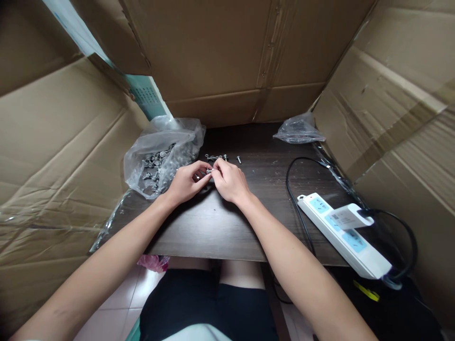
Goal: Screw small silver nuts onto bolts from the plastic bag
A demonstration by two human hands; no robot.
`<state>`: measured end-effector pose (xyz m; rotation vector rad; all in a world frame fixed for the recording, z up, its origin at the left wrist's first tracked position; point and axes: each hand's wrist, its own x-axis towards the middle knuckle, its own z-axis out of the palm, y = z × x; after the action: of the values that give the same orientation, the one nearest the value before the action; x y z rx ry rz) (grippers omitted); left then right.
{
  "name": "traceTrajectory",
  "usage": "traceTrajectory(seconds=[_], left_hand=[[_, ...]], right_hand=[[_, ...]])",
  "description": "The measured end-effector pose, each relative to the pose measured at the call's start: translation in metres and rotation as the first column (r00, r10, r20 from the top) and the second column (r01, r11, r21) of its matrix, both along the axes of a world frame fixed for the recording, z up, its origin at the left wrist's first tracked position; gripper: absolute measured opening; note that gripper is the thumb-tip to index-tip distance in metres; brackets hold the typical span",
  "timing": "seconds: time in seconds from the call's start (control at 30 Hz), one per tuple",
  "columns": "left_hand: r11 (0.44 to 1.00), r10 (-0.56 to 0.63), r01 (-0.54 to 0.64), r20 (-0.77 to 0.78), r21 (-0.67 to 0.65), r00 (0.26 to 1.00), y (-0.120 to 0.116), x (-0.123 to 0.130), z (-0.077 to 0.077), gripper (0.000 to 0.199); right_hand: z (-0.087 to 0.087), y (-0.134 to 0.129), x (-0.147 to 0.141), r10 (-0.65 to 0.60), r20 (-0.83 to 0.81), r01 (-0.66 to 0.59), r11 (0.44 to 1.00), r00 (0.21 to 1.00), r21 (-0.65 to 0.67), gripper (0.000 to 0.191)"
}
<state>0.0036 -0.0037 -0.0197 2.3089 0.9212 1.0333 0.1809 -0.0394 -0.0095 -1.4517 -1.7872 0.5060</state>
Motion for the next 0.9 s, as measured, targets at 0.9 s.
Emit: traceTrajectory(seconds=[0.9], left_hand=[[1.000, 0.022, -0.022, -0.003, -0.007, 1.000, 0.0013, -0.0009, -0.0006, 0.015]], right_hand=[[0.0011, -0.0006, -0.0008, -0.022, 0.065, 0.023, 1.000, 0.998, -0.013, 0.017]])
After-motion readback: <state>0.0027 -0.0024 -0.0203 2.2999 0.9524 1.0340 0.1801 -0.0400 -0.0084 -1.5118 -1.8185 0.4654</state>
